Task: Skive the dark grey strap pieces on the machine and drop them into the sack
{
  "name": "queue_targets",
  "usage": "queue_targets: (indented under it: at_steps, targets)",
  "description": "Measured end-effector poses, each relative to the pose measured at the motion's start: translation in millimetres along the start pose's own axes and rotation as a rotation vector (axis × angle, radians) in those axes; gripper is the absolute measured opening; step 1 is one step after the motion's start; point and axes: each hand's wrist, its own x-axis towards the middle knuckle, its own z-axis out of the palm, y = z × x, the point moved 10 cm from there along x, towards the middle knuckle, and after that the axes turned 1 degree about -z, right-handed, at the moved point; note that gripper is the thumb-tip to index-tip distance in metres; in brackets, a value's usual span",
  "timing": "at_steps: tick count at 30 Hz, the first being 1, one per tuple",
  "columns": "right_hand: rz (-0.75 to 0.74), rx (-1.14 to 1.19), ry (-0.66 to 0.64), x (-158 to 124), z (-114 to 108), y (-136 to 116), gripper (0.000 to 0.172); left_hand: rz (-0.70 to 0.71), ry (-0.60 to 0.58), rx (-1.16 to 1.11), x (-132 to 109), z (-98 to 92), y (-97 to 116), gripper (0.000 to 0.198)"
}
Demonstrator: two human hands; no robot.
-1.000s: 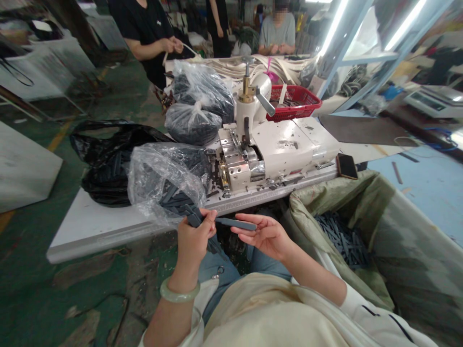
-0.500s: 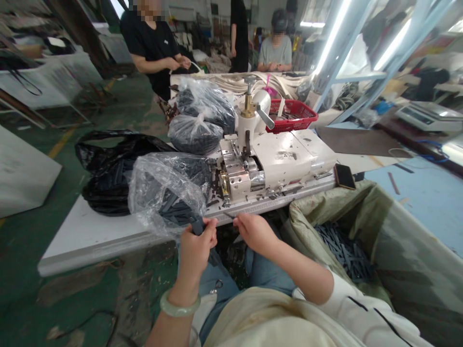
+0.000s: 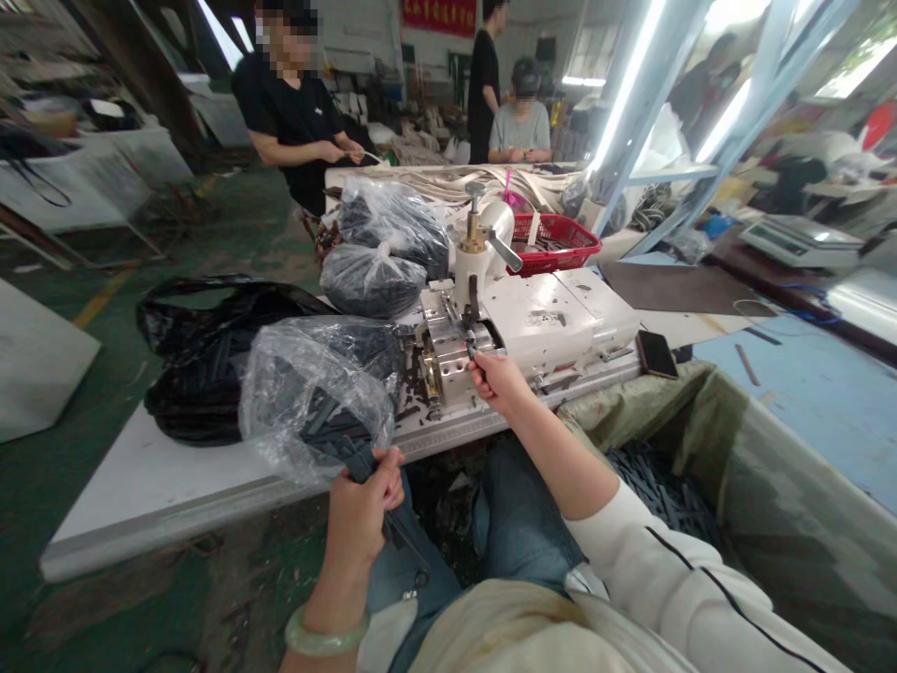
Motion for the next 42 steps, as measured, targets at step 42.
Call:
queue_targets:
  at_steps: [42]
  targets:
    - [0.000,-0.270,-0.591,-164,35,112,0.040,-0.272,-0.318,-0.228,-16,11.0,0,0.027]
